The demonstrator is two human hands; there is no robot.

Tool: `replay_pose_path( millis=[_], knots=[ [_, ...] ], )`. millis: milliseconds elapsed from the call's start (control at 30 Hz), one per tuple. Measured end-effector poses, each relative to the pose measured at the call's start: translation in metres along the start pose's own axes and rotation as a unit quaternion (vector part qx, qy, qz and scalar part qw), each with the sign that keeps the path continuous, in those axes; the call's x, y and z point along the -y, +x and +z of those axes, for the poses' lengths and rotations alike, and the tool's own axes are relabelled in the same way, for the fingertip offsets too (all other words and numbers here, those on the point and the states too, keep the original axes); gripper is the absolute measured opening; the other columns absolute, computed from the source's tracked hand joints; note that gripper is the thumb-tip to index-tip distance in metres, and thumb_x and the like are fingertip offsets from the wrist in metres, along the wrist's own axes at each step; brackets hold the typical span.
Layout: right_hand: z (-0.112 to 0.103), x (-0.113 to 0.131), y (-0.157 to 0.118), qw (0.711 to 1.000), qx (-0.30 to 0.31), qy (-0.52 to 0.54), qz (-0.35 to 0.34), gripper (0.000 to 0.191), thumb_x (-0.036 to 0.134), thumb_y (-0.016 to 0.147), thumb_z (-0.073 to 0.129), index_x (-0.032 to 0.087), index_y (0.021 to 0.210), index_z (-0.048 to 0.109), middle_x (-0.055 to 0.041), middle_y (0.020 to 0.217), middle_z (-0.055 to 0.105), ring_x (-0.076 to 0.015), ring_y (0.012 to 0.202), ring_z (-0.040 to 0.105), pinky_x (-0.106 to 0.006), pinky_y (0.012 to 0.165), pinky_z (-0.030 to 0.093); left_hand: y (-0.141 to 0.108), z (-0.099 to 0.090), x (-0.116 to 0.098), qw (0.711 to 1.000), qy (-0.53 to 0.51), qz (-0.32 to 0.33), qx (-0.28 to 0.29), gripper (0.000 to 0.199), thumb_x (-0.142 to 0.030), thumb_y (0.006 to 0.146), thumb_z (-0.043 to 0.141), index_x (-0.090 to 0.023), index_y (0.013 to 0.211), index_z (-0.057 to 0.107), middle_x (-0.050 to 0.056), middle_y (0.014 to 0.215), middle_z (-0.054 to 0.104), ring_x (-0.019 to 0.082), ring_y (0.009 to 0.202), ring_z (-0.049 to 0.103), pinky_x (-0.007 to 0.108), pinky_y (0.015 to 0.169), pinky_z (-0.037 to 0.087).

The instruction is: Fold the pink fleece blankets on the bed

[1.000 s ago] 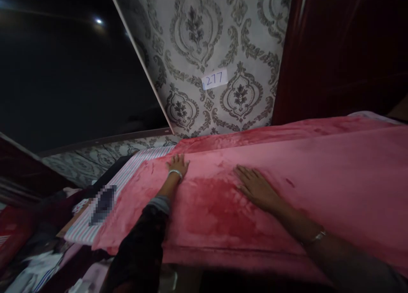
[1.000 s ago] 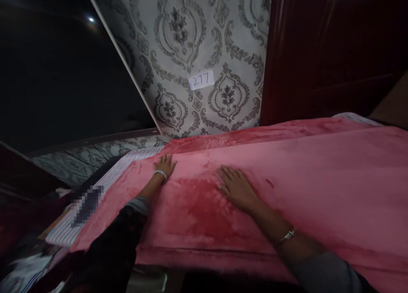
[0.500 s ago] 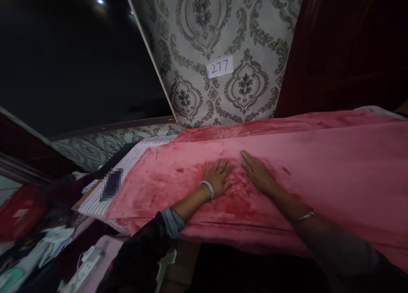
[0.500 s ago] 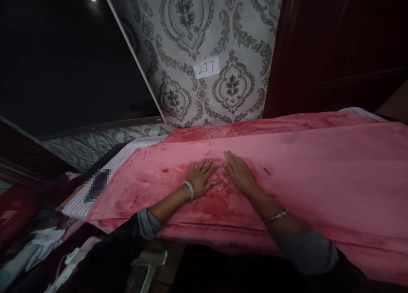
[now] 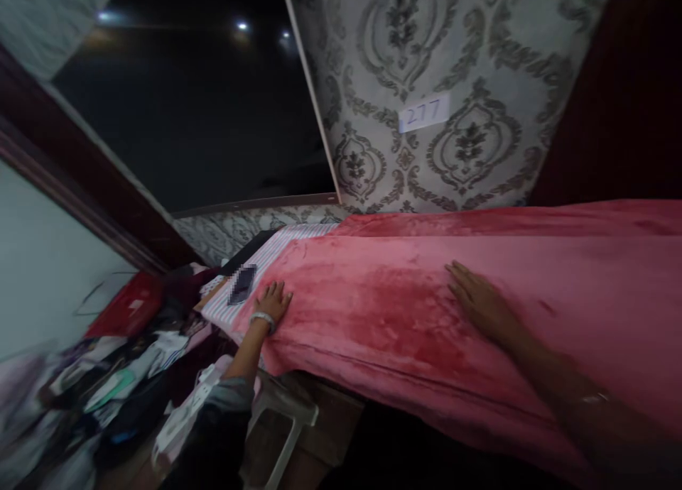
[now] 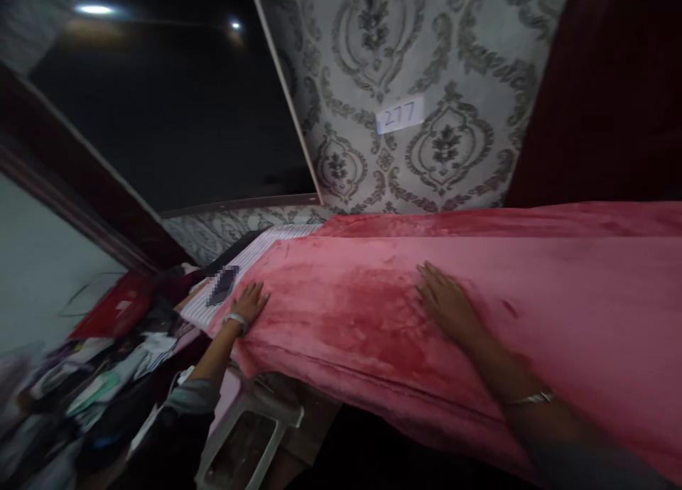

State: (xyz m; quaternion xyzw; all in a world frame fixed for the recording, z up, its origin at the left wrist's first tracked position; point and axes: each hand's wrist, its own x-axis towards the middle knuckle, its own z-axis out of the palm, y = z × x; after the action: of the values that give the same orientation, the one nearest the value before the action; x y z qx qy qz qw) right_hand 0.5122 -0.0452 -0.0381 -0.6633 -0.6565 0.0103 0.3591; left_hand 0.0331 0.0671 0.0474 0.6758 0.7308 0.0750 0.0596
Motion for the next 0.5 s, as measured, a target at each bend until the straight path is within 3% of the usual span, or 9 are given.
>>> replay_pose_path(
  millis=[133,300,400,500],
  knots=[
    [0.002,-0.002,-0.003,1.0,0.013,-0.015,-0.008,0.062,0.044,0.1,0.02,0.012,0.143,0.051,-0.0174,0.149,0.048,-0.0282,0.141,0.041,-0.051,0.118,0.034,-0.022,-0.006,0.043,0.986,-0.111,-0.094,-0.078,0.046,-0.038,0.088,0.056,-0.025,0.132,0.061,0.011,0.155,0.045,0.033,0.147,0.032,0.061,0.12,0.016],
    [0.003,-0.004,-0.004,0.999,0.042,-0.025,0.008,0.069,0.047,0.097,0.016,0.006,0.142,0.05,-0.0202,0.152,0.043,-0.0279,0.141,0.041,-0.043,0.12,0.031,-0.043,-0.003,0.082,0.94,-0.231,-0.181,-0.173,0.039,-0.032,0.085,0.054,-0.021,0.121,0.064,0.013,0.142,0.057,0.03,0.135,0.049,0.045,0.111,0.039],
    [0.007,-0.012,-0.004,0.999,0.044,-0.024,-0.001,0.068,0.047,0.095,0.019,0.008,0.143,0.049,-0.0201,0.151,0.044,-0.0278,0.141,0.042,-0.043,0.121,0.03,-0.051,0.006,0.099,0.887,-0.328,-0.252,-0.204,0.033,-0.034,0.084,0.053,-0.018,0.111,0.063,0.014,0.116,0.067,0.027,0.11,0.064,0.038,0.089,0.053],
    [0.012,-0.022,-0.005,0.999,0.034,-0.016,-0.024,0.066,0.046,0.095,0.023,0.01,0.144,0.049,-0.0208,0.15,0.045,-0.0287,0.141,0.041,-0.045,0.12,0.031,-0.056,0.018,0.108,0.826,-0.436,-0.3,-0.195,0.031,-0.046,0.082,0.055,-0.018,0.093,0.061,0.007,0.083,0.066,0.021,0.073,0.067,0.031,0.062,0.051]
  ],
)
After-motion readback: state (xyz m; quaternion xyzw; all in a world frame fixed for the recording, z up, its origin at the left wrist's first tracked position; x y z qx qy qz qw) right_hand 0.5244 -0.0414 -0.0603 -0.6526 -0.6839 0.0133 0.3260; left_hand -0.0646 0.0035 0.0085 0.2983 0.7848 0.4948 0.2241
